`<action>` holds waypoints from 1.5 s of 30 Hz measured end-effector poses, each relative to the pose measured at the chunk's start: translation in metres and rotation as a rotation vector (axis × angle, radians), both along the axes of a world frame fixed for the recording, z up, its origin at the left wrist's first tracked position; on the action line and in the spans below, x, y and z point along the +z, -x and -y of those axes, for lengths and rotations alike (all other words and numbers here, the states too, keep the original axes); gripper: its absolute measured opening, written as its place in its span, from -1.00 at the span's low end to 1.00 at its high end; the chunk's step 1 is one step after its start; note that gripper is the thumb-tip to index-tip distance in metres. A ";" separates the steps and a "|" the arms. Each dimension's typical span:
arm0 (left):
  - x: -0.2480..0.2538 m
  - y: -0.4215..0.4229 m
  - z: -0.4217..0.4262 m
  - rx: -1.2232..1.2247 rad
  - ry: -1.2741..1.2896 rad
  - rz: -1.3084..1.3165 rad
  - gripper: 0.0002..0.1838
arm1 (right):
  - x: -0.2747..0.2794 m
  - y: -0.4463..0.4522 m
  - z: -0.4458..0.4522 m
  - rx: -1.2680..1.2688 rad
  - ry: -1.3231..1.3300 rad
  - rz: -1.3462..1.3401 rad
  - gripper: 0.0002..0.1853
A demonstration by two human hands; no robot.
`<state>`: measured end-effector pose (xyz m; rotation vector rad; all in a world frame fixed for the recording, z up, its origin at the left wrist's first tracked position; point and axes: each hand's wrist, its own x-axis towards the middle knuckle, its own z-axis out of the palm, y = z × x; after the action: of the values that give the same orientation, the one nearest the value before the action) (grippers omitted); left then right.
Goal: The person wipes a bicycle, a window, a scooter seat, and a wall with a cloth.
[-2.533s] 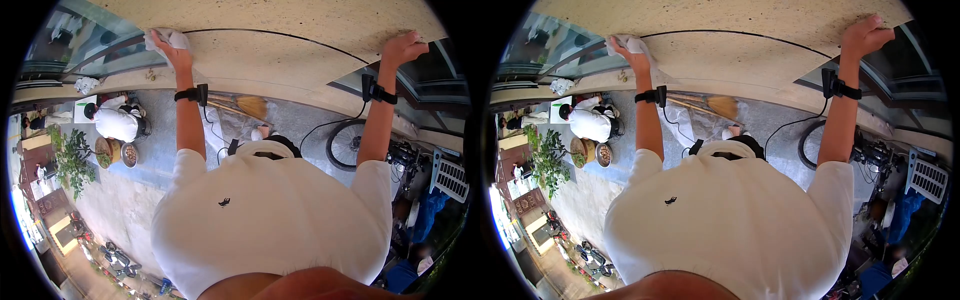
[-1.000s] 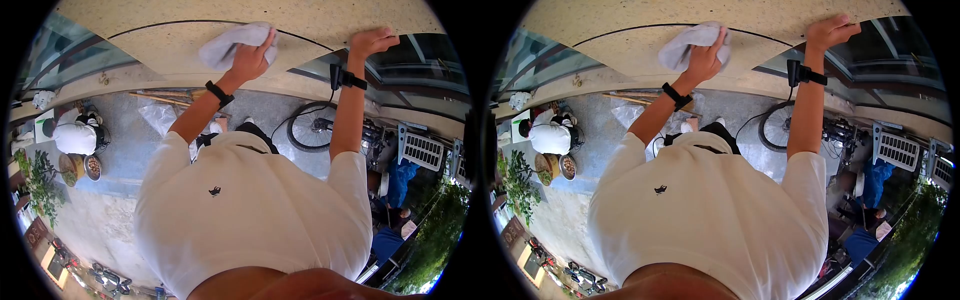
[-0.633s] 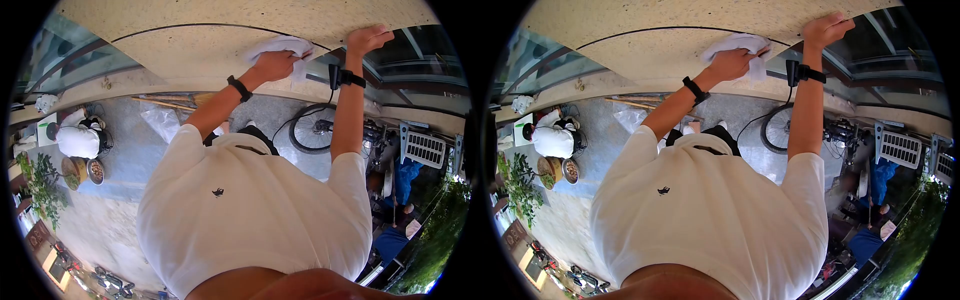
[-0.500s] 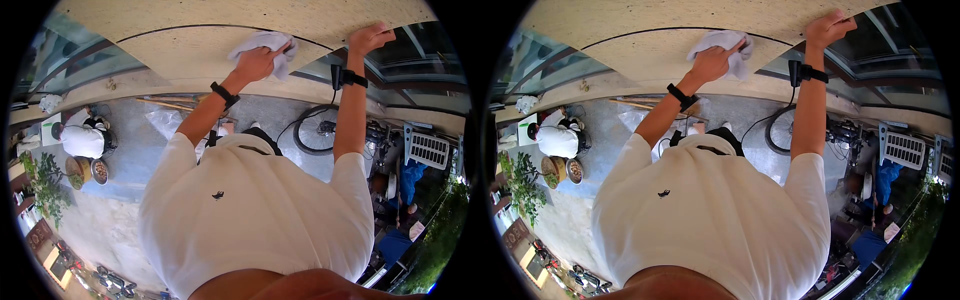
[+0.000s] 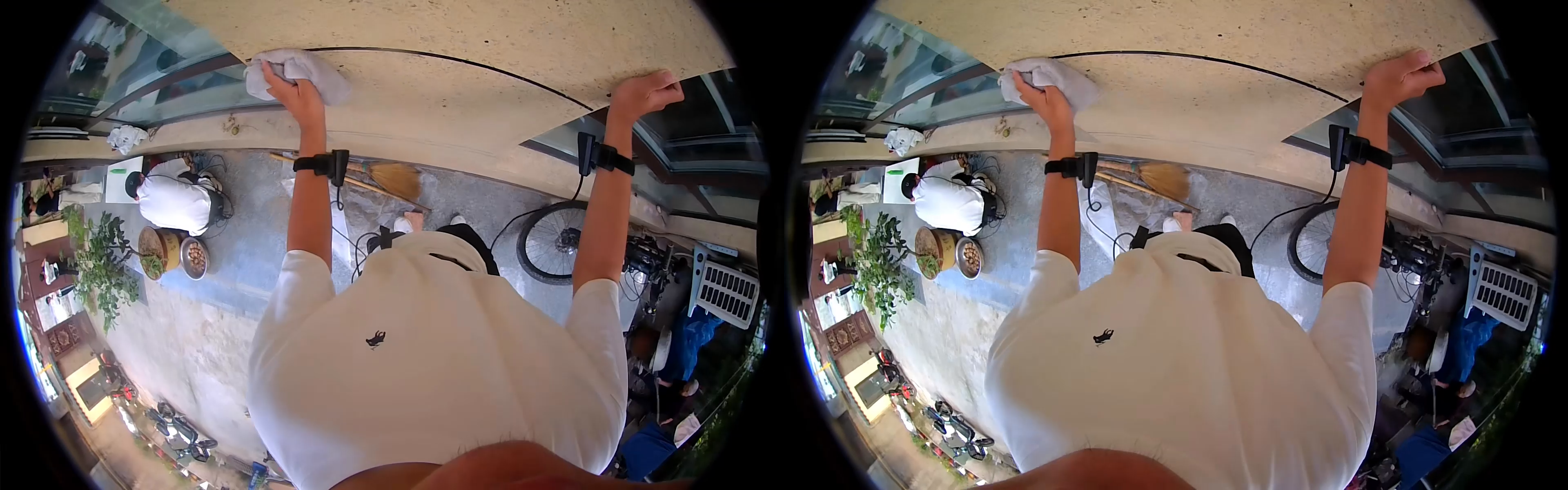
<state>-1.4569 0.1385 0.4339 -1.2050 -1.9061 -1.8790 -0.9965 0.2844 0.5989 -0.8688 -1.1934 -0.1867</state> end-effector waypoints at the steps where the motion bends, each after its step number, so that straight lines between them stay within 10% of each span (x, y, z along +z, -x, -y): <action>1: 0.001 -0.016 -0.003 0.043 -0.041 0.150 -0.48 | 0.001 0.002 0.002 0.015 -0.003 -0.002 -0.43; 5: -0.008 -0.089 -0.026 -0.117 -0.205 0.512 -0.78 | -0.006 -0.003 -0.005 0.010 -0.028 0.011 -0.43; 14: 0.057 -0.227 -0.051 -0.323 -0.475 0.935 -0.64 | -0.016 -0.011 -0.018 0.133 0.033 -0.048 -0.59; 19: 0.031 -0.302 -0.054 -0.310 -0.285 0.616 -0.60 | -0.019 -0.025 0.036 0.562 0.476 -0.246 -0.61; 21: 0.034 -0.338 -0.059 -0.349 -0.100 0.455 -0.59 | -0.067 -0.050 0.035 0.501 0.182 -0.018 -0.50; 29: 0.037 -0.468 -0.060 -0.396 -0.101 0.344 -0.61 | -0.218 -0.174 0.074 0.828 1.235 -0.022 -0.18; 38: 0.025 -0.484 -0.039 -0.748 0.172 0.254 -0.53 | -0.276 -0.181 0.097 1.013 1.231 0.008 -0.24; 40: 0.031 -0.477 -0.031 -0.900 0.384 0.199 -0.50 | -0.259 -0.180 0.095 1.093 1.308 -0.197 -0.30; 42: 0.018 -0.467 -0.029 -0.918 0.458 0.140 -0.54 | -0.204 -0.170 0.096 1.363 1.173 -0.976 -0.33; 45: 0.000 -0.457 -0.028 -1.073 0.784 -0.082 -0.50 | -0.214 -0.184 0.076 1.726 0.941 -1.037 -0.42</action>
<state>-0.9996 0.1666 0.4338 -2.9270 -2.2130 -1.2539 -0.8127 0.2088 0.3854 -0.2756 -0.5920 2.0795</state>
